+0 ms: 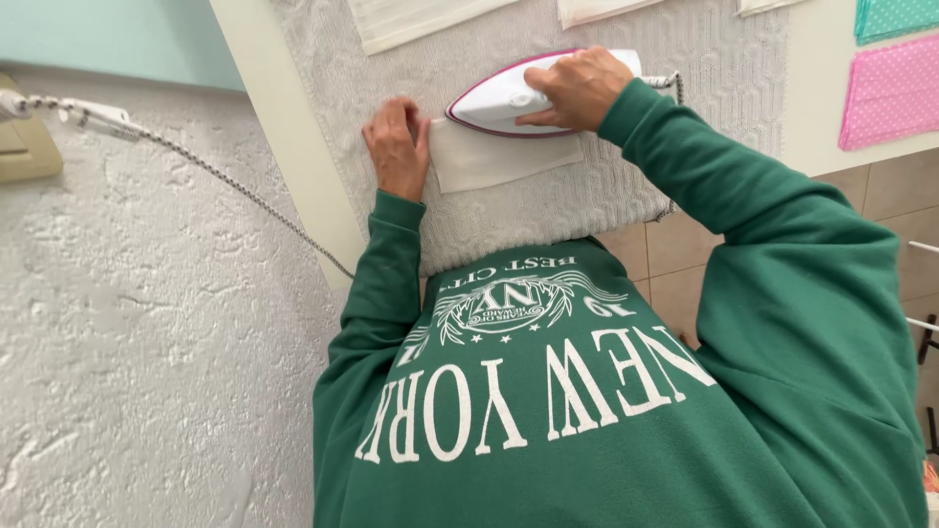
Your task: Ironing small rectangular pieces of white cloth on a workstation.
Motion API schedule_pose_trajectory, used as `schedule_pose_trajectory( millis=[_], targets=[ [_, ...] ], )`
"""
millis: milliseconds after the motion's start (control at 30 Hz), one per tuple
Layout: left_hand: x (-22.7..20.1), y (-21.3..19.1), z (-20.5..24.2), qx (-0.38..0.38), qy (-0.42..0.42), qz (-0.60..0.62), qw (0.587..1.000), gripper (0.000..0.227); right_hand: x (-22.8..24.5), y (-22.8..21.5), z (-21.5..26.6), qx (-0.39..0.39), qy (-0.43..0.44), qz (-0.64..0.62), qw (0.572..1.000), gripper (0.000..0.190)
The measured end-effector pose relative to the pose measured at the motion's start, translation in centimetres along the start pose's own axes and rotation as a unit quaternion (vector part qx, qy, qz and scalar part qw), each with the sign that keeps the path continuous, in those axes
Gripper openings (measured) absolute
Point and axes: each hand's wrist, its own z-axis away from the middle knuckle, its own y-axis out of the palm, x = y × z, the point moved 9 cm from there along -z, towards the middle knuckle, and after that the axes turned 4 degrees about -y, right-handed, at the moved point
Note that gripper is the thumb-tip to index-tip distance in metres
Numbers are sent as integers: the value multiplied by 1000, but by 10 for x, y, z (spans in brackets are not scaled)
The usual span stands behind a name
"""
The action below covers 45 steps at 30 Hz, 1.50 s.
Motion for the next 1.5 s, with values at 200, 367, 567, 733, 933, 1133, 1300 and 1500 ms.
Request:
schedule_pose_trajectory(
  millis=[200,367,567,733,933,1133,1300,1500],
  targets=[
    [18,-23,3,-59,-22,136,989,43,16,6,-19,-5,-6,-11,1000,50],
    [17,-39,12,-109,-16,207,972,35,39,-2,-39,-16,-26,-25,999,50],
    [12,-38,15,-101,-5,179,979,33,45,1,-43,-9,11,-37,999,51],
    [-6,-17,13,-29,55,-14,998,25,20,24,-15,46,36,-41,997,56],
    [-12,-4,5,-2,66,-104,992,43,-26,17,66,2,118,-2,993,61],
    [-7,11,4,38,77,-122,989,33,-69,40,147,25,197,61,978,63],
    [-17,6,4,37,90,-116,988,28,-96,29,195,-10,241,99,965,65],
    [-21,9,12,16,117,-101,988,18,-96,2,188,6,291,208,934,80]
  ],
)
